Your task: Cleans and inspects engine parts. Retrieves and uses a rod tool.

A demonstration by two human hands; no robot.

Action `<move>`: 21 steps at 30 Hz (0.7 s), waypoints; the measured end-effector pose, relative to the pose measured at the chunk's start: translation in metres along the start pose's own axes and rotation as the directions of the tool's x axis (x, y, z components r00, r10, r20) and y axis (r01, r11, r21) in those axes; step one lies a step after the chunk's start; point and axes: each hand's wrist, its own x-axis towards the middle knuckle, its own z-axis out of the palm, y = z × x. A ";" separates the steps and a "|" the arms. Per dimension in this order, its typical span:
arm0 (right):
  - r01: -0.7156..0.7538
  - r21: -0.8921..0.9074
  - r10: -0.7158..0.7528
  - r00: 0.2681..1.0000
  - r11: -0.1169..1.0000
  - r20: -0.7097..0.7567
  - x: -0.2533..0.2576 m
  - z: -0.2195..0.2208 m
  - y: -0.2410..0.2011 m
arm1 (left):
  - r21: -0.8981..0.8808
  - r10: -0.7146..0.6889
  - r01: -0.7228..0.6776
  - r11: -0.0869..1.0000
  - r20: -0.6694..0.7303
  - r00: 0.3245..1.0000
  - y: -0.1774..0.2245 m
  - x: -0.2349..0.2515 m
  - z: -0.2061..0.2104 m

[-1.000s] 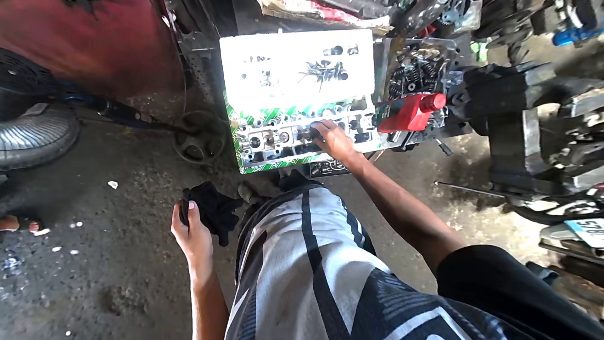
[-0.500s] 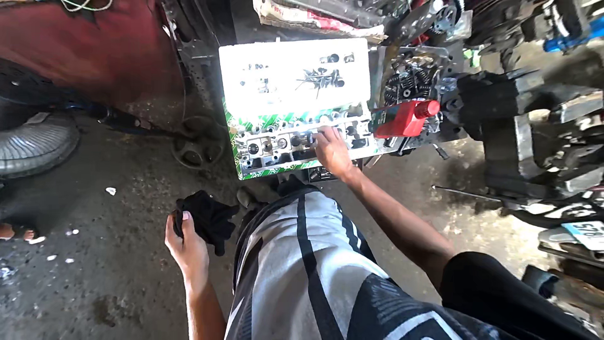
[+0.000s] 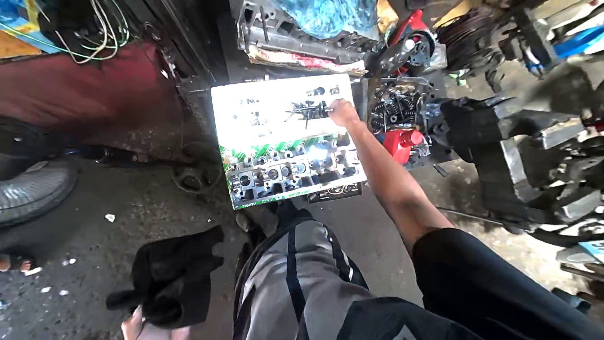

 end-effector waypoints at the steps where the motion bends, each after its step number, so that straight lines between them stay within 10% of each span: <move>1: -0.039 -0.006 0.040 0.998 0.999 0.045 0.012 0.005 0.001 | 0.006 0.054 -0.054 0.999 -0.046 0.997 0.002 -0.005 0.003; 5: -0.087 0.004 0.087 0.996 0.996 0.003 0.039 0.021 0.006 | -0.073 0.160 -0.202 0.977 -0.379 0.911 -0.011 -0.018 0.047; 10: 0.046 0.097 -0.048 0.999 0.994 0.021 0.035 0.018 0.020 | -0.115 0.210 -0.233 0.966 -0.183 0.960 -0.024 -0.023 0.034; 12: 0.069 0.151 -0.062 0.997 0.986 -0.055 0.022 0.014 0.019 | -0.120 0.055 -0.020 0.993 0.299 0.953 -0.008 -0.011 -0.015; 13: 0.093 0.196 -0.069 0.989 0.976 -0.128 0.012 0.011 0.018 | -0.123 0.068 -0.053 0.991 0.116 0.991 -0.009 -0.011 0.001; 15: 0.223 0.364 -0.125 0.954 0.904 -0.274 -0.021 0.004 0.010 | 0.084 0.143 -0.129 0.988 -0.189 0.971 -0.014 -0.013 0.034; 18: 0.542 0.538 -0.356 0.837 0.646 -0.415 -0.112 -0.016 -0.022 | 0.595 0.105 0.072 0.800 -0.257 0.961 -0.013 -0.032 0.042; 21: 0.748 0.514 -0.545 0.661 0.420 -0.516 -0.207 -0.016 -0.062 | 0.737 -0.002 0.072 0.671 -0.096 0.995 -0.025 -0.022 0.015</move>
